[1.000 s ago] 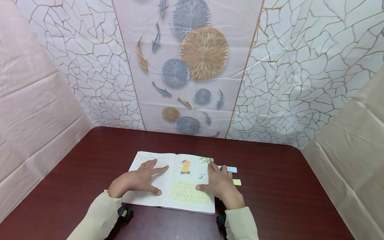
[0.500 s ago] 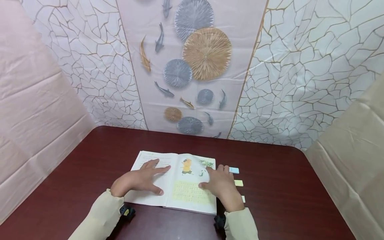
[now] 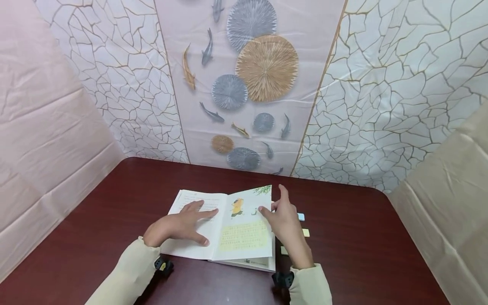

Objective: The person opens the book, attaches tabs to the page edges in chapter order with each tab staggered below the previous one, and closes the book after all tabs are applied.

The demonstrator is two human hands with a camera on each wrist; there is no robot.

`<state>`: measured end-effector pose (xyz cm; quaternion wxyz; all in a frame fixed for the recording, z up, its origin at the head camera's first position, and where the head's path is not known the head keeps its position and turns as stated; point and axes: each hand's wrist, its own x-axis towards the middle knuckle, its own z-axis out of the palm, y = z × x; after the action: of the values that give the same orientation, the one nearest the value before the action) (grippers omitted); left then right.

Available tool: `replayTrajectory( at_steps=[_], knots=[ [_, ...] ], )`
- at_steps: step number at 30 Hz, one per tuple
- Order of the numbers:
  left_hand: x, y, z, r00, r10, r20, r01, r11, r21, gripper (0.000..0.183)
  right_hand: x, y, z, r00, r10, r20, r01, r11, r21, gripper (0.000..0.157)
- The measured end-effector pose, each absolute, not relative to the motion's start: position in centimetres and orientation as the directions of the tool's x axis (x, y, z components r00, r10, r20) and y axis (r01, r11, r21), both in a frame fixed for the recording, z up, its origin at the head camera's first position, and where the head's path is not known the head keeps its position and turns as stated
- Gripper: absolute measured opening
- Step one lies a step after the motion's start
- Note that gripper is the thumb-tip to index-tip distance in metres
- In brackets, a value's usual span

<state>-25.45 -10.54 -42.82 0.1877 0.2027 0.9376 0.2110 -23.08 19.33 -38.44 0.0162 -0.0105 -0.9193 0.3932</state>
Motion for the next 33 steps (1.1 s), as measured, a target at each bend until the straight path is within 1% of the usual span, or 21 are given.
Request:
replayTrajectory(
  at_steps=[2,4,6,9,10,11,14,16,18,21,23,25,28,31,33],
  knots=[
    [-25.6,-10.3,-42.8,-0.846,0.460,-0.269,0.304,0.831,0.466,0.093,-23.0,19.5,-38.5,-0.998,0.058,0.023,0.024,0.696,-0.718,0.085],
    [-25.8,-10.2,-42.7,-0.845,0.460,-0.273,0.303,0.833,0.463,0.093,-23.0,19.6,-38.5,-0.997,0.071,0.013,0.042,0.717,-0.696,0.079],
    [-25.9,-10.1,-42.6,-0.844,0.464,-0.269,0.307,0.828,0.469,0.093,-23.1,19.6,-38.5,-0.997,0.069,0.020,0.038,0.736,-0.676,0.065],
    [-26.2,-9.9,-42.5,-0.842,0.472,-0.259,0.315,0.823,0.473,0.093,-23.2,19.7,-38.3,-0.998,0.041,0.055,-0.007,0.738,-0.675,0.044],
    [-26.2,-9.8,-42.5,-0.844,0.471,-0.257,0.314,0.822,0.475,0.093,-23.3,19.7,-38.2,-0.997,0.029,0.068,-0.026,0.726,-0.688,0.043],
    [-26.3,-9.8,-42.6,-0.845,0.469,-0.256,0.314,0.824,0.472,0.094,-23.3,19.6,-38.2,-0.997,0.017,0.073,-0.041,0.700,-0.713,0.045],
    [-26.1,-9.8,-42.8,-0.852,0.459,-0.251,0.311,0.830,0.464,0.093,-23.2,19.0,-38.5,-0.998,-0.028,0.059,-0.065,0.531,-0.845,0.054],
    [-25.8,-9.7,-42.7,-0.849,0.480,-0.221,0.350,0.824,0.446,0.090,-23.2,18.3,-38.9,-0.998,-0.052,0.043,-0.061,0.423,-0.904,0.056],
    [-25.5,-9.6,-42.4,-0.828,0.532,-0.176,0.425,0.801,0.421,0.083,-23.3,17.5,-39.4,-0.997,-0.068,0.037,-0.059,0.354,-0.933,0.054],
    [-25.1,-8.9,-41.9,-0.778,0.617,-0.115,0.534,0.747,0.395,0.076,-23.2,16.5,-39.8,-0.996,-0.079,0.047,-0.072,0.351,-0.934,0.054],
    [-24.9,-8.6,-41.8,-0.755,0.647,-0.108,0.565,0.725,0.394,0.074,-23.2,15.9,-40.1,-0.995,-0.087,0.054,-0.082,0.353,-0.932,0.051],
    [-24.8,-8.5,-41.9,-0.748,0.651,-0.131,0.558,0.723,0.407,0.074,-23.0,15.4,-40.4,-0.993,-0.103,0.054,-0.087,0.353,-0.932,0.042],
    [-24.8,-8.6,-42.3,-0.740,0.654,-0.157,0.553,0.725,0.411,0.070,-23.0,14.7,-41.2,-0.993,-0.101,0.058,-0.094,0.403,-0.910,0.032],
    [-25.3,-8.7,-42.6,-0.718,0.680,-0.147,0.575,0.699,0.425,0.058,-22.9,14.1,-42.0,-0.993,-0.100,0.065,-0.104,0.451,-0.886,0.028],
    [-25.8,-8.9,-42.8,-0.712,0.692,-0.124,0.576,0.675,0.461,0.046,-22.7,13.7,-42.5,-0.990,-0.126,0.069,-0.119,0.454,-0.883,0.029]
  ],
)
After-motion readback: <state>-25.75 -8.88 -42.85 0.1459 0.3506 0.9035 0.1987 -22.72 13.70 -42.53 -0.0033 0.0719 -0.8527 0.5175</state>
